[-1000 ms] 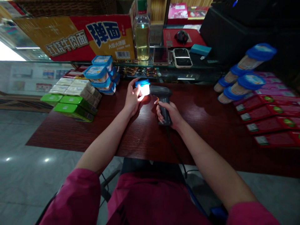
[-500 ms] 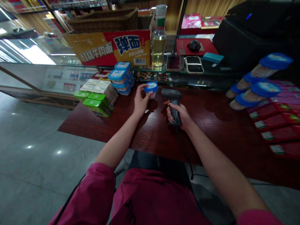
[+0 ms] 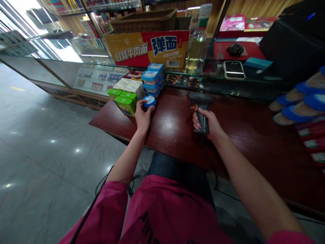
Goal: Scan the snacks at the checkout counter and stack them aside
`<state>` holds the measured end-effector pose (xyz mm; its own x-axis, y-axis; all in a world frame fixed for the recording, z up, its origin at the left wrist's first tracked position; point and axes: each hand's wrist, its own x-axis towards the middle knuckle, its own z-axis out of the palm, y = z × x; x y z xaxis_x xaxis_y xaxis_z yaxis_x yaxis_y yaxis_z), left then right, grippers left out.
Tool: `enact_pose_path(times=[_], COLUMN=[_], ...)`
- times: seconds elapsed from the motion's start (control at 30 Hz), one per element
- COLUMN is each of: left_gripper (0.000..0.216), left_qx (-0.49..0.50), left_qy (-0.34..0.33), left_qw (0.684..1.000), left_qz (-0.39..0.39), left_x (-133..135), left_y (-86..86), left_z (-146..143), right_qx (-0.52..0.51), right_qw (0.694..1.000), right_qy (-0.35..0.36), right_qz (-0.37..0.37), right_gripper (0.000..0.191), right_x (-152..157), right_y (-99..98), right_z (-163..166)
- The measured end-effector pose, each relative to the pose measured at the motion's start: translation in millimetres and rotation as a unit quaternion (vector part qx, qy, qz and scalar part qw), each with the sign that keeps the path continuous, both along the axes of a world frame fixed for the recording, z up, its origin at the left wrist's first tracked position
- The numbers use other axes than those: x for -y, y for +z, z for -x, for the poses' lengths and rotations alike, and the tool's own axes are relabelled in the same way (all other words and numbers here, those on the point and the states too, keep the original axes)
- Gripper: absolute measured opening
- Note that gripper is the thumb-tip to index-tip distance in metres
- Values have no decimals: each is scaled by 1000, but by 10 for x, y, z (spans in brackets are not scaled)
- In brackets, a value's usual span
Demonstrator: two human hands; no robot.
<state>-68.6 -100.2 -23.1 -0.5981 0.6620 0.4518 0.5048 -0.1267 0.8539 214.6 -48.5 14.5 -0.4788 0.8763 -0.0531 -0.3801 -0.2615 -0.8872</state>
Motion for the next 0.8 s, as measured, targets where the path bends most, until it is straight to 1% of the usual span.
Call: enact_pose_path(times=[0.07,0.17,0.23,0.33,0.4,0.53,0.7,0.8], left_gripper=[40,52,54,53,55,63,71,72], left_qx=[-26,-113,-171,-229,-241,-243,-262,-267], left_qy=[-4,9,14,-14,-33,-56,-70,-71], left_qw=[1000,993,985,973,968,966,957,953], left_qz=[13,31,29,40,57,73,100,121], left_x=[67,261,402,518,514,423,313,253], left_y=[-25,-7,24,59,57,4,-39,-31], left_z=[-26,-122,-174,-180,-147,-80,-43,-2], right_qx=[0,9,18,24,24,26,17,16], right_qw=[1000,999,998,997,997,997,997,997], right_qy=[18,50,65,73,73,70,78,75], right_qz=[-1,9,13,6,1,1,11,17], right_gripper=[32,33,35,36,36,34,37,41], right_x=[38,81,93,94,92,89,66,58], right_y=[4,-13,-31,-55,-68,-90,-101,-111], right_z=[107,268,356,428,432,376,327,331])
